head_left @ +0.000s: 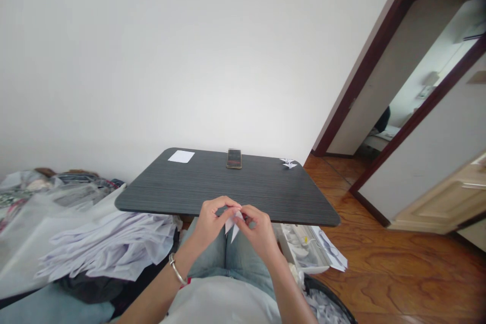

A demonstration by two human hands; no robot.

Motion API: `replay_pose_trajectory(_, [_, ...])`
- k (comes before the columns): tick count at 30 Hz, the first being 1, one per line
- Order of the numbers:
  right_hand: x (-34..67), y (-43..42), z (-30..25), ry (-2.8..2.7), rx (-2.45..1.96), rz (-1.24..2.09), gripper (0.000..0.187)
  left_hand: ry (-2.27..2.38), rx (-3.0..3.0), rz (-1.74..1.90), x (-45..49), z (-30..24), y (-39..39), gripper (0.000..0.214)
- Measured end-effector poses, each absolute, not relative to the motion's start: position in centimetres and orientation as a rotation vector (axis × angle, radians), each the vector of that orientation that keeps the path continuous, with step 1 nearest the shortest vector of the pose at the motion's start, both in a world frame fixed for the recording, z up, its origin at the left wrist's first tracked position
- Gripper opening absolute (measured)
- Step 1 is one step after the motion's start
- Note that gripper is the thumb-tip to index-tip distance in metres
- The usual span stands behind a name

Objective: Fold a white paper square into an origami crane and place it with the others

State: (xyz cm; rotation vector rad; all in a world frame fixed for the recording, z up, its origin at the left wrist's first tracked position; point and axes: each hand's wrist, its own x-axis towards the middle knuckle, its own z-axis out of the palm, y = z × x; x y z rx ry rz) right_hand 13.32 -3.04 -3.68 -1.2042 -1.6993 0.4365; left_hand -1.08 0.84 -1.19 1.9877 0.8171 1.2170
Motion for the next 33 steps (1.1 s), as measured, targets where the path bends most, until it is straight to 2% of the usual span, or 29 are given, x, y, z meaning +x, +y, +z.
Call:
replay_pose_trajectory(9, [13.4,-3.0,-3.8,-1.667,-1.199,0.499,0.016,0.812,1.959,1.263,-0.9,-1.5,0.6,0.028])
replay_pose_trajectory(15, [13.3,-2.9,-4.0,-1.643,-1.184,0.508,0.017,0.817,2.011,1.217,-0.6,-1.7,0.8,0.013])
replay_pose_trajectory(19, [13.3,-2.7,-4.3,-1.591,-1.167,0.568,0.016,0.818,1.940,1.274,-0.5,-1.8,0.8,0.027])
replay_pose_trajectory(24, [13.4,-2.4,-4.8,-1.345,-1.147,0.743,0.021,0.935,1.807,1.353,-0.8,-2.4,0.5,0.024])
replay_pose_trajectory(28, [13.4,-2.2,-4.9,-1.196,-1.126,0.747,0.022,0.973,1.749,1.259,-0.6,-2.7,0.1,0.038])
replay_pose_trajectory(33, [13.1,-2.1,-5.1,-1.110,-1.066,0.706,0.019,0.898,1.682,1.136,0.0,-2.1,-0.7,0.045])
